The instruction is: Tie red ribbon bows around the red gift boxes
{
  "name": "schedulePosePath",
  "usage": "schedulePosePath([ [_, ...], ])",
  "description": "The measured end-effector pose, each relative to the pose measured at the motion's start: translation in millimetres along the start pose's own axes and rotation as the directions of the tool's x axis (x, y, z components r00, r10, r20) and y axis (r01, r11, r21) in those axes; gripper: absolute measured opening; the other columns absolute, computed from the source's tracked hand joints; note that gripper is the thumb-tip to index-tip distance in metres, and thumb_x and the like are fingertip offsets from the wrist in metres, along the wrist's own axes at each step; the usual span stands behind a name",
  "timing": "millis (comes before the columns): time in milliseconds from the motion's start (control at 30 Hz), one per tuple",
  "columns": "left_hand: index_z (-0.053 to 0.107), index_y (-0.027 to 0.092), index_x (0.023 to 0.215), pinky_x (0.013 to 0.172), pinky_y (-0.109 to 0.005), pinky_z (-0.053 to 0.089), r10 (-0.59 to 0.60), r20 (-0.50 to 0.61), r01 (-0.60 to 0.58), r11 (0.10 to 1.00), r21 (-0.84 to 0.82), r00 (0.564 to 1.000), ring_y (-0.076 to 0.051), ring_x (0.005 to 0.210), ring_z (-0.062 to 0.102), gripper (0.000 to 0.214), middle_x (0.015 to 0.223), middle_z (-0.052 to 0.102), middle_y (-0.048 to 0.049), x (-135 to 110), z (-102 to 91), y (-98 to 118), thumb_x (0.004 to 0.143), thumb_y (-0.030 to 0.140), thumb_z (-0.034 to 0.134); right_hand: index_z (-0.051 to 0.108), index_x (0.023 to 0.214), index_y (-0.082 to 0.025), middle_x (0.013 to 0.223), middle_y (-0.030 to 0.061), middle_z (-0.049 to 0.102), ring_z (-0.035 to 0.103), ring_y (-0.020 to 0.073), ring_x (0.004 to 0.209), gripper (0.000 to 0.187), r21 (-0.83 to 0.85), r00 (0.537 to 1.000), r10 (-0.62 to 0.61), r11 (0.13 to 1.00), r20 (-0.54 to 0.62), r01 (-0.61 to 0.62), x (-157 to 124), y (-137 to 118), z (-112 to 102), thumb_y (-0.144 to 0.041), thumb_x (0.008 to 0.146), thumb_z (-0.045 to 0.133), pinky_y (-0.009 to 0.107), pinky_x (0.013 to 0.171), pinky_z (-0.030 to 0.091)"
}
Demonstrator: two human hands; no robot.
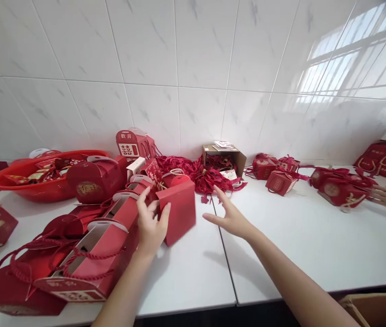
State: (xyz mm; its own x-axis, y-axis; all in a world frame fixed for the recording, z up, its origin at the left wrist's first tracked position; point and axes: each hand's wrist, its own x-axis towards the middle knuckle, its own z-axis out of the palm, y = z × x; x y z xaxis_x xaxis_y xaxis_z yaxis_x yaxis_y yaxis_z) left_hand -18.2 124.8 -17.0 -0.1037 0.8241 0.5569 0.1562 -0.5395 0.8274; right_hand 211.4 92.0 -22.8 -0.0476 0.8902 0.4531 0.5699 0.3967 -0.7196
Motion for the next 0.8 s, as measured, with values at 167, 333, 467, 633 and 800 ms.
schedulePosePath([
  [167,0.051,0.022,0.114,0.067,-0.024,0.052,-0.021,0.319,0.042,0.997,-0.06,0.948,-0.015,0.076,0.063,0.03,0.093,0.064,-0.0047,-16,2.2,6,0.086,0.031,0.056,0.037,0.141,-0.014,0.14,0.0173,0.047,0.045,0.0223,0.129,0.052,-0.06,0.924,0.199,0.971,-0.325,-0.23,76,40,-8,-0.043,0.098,0.031,0.041,0.105,0.039],
  [333,0.053,0.02,0.078,0.072,-0.027,0.05,0.051,0.403,-0.011,0.995,-0.099,0.914,-0.016,0.08,0.059,0.013,0.087,0.059,-0.0041,-19,2.8,7,0.088,0.029,0.054,0.048,0.13,-0.016,0.137,0.0129,0.046,0.047,0.0282,0.123,0.041,-0.19,0.841,0.311,0.884,-0.442,-0.427,140,99,-35,-0.031,0.092,0.054,0.052,0.101,0.04],
  [467,0.054,0.021,0.083,0.079,-0.03,0.051,-0.023,0.476,0.13,0.972,-0.194,0.879,-0.019,0.094,0.061,0.012,0.108,0.063,-0.0081,-21,3.7,5,0.089,0.031,0.053,0.054,0.122,-0.016,0.125,0.0098,0.055,0.058,0.0231,0.107,0.035,-0.285,0.85,0.404,0.817,-0.338,-0.501,168,125,-40,-0.032,0.091,0.057,0.045,0.089,0.05],
  [633,0.058,0.024,0.105,0.071,-0.026,0.052,-0.158,0.495,0.308,0.921,-0.238,0.854,-0.018,0.084,0.064,0.021,0.095,0.066,-0.0057,-21,3.4,3,0.086,0.034,0.058,0.056,0.118,-0.016,0.12,0.0088,0.058,0.06,0.0214,0.103,0.031,-0.355,0.836,0.538,0.764,-0.109,-0.539,190,132,-55,-0.032,0.091,0.057,0.041,0.086,0.052],
  [800,0.069,0.021,0.09,0.084,-0.027,0.051,-0.107,0.492,0.235,0.95,-0.206,0.864,-0.022,0.097,0.063,0.019,0.099,0.069,-0.0083,-17,3.3,4,0.086,0.035,0.058,0.057,0.116,-0.015,0.115,0.0079,0.06,0.062,0.02,0.097,0.03,-0.314,0.767,0.627,0.762,0.139,-0.566,175,114,-72,-0.032,0.091,0.057,0.039,0.082,0.054],
])
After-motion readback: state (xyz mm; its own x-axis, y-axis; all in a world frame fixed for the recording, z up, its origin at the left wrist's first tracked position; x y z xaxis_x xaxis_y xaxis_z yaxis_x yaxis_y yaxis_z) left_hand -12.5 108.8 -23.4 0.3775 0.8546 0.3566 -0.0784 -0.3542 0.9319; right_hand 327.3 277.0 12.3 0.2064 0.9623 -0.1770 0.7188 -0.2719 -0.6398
